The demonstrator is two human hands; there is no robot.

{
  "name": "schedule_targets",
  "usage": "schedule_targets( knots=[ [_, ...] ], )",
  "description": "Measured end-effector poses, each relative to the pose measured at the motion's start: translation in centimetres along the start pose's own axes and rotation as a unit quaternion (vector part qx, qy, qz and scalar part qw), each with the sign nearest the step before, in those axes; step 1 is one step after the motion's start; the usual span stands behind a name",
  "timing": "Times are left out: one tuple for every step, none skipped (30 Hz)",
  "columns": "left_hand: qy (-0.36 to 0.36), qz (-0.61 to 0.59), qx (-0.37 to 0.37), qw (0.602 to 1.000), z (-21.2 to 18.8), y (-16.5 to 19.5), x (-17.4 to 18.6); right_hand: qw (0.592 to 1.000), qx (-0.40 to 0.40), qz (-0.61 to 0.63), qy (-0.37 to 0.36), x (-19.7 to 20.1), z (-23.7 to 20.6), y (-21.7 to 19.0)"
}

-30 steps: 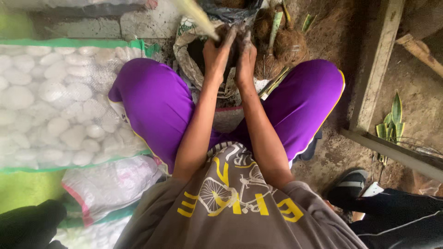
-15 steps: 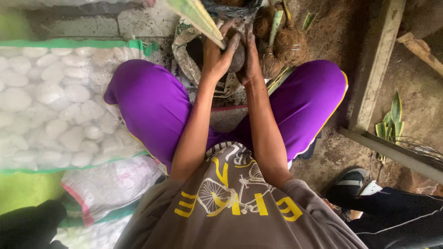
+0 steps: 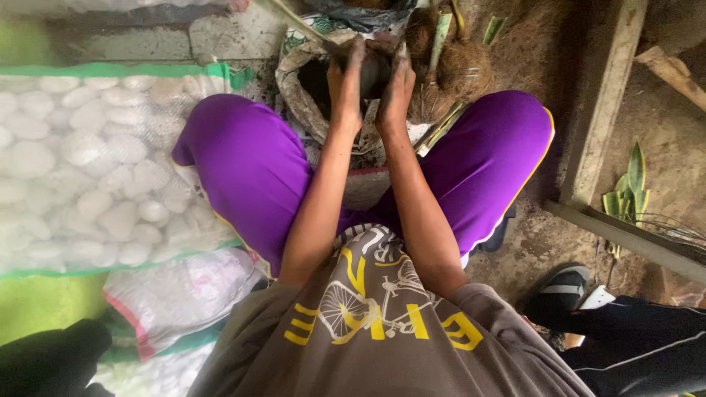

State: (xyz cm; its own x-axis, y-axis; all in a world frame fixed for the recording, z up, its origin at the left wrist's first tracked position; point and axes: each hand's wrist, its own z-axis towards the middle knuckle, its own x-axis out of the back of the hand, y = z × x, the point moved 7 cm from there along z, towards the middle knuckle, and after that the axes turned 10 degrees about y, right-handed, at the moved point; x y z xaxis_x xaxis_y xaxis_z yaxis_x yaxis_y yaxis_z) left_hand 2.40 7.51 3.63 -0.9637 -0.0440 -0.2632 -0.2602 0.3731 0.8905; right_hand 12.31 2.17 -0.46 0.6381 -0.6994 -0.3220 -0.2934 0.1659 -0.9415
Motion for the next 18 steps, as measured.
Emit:
schedule_targets(
  knots=[
    [0.007,-0.027,-0.004,1.0,-0.1,0.0,0.2,0.998,0.002,-0.062,0.029,0.0,-0.3,0.3],
    [0.012,-0.058,-0.008,0.998,-0.1,0.0,0.2,0.99,0.008,-0.126,0.059,0.2,-0.5,0.4],
    [0.019,-0.055,-0.026,0.998,-0.1,0.2,0.2,0.977,0.014,-0.192,0.09,0.5,-0.6,0.4],
    [0.027,-0.05,-0.042,0.997,-0.2,0.3,0.3,0.976,0.044,-0.192,0.09,0.3,-0.7,0.0],
    [0.035,-0.044,-0.062,0.996,-0.2,0.6,0.3,0.975,0.075,-0.19,0.09,0.2,-0.6,-0.5],
    [0.029,-0.048,-0.068,0.996,-0.1,0.8,0.2,0.973,0.106,-0.185,0.089,0.1,-0.6,-0.9],
    [0.023,-0.05,-0.073,0.996,-0.2,0.9,0.0,0.98,0.109,-0.148,0.081,0.1,-0.5,-1.0],
    [0.017,-0.053,-0.076,0.996,-0.2,0.9,-0.1,0.985,0.111,-0.112,0.074,0.1,-0.3,-1.1],
    [0.023,-0.065,-0.061,0.996,-0.1,0.7,-0.1,0.988,0.112,-0.078,0.068,0.2,-0.3,-1.2],
    [0.028,-0.077,-0.045,0.996,-0.1,0.5,0.0,0.996,0.059,-0.029,0.057,0.3,-0.1,-0.6],
    [0.03,-0.089,-0.03,0.995,0.0,0.2,0.1,0.999,0.009,0.021,0.048,0.3,-0.1,0.0],
    [0.021,-0.09,-0.033,0.995,0.0,0.1,0.0,0.996,-0.041,0.068,0.039,0.3,-0.1,0.5],
    [0.013,-0.091,-0.035,0.995,0.0,0.0,0.0,0.998,-0.025,0.045,0.021,0.1,-0.2,0.2],
    [0.008,-0.091,-0.039,0.995,-0.1,0.0,0.1,1.0,-0.011,0.023,0.001,0.0,-0.4,0.0],
    [0.021,-0.102,-0.046,0.993,0.0,0.0,0.4,1.0,0.003,0.006,-0.022,-0.2,-0.4,-0.1],
    [0.033,-0.114,-0.054,0.991,0.1,0.0,0.7,0.999,-0.005,0.007,-0.041,-0.5,-0.4,0.1],
    [0.044,-0.127,-0.06,0.989,0.1,0.1,1.1,0.998,-0.013,0.005,-0.059,-0.5,-0.5,0.1],
    [0.038,-0.125,-0.041,0.991,0.2,-0.2,1.2,0.997,-0.022,0.001,-0.074,-0.6,-0.5,0.3]
  ],
)
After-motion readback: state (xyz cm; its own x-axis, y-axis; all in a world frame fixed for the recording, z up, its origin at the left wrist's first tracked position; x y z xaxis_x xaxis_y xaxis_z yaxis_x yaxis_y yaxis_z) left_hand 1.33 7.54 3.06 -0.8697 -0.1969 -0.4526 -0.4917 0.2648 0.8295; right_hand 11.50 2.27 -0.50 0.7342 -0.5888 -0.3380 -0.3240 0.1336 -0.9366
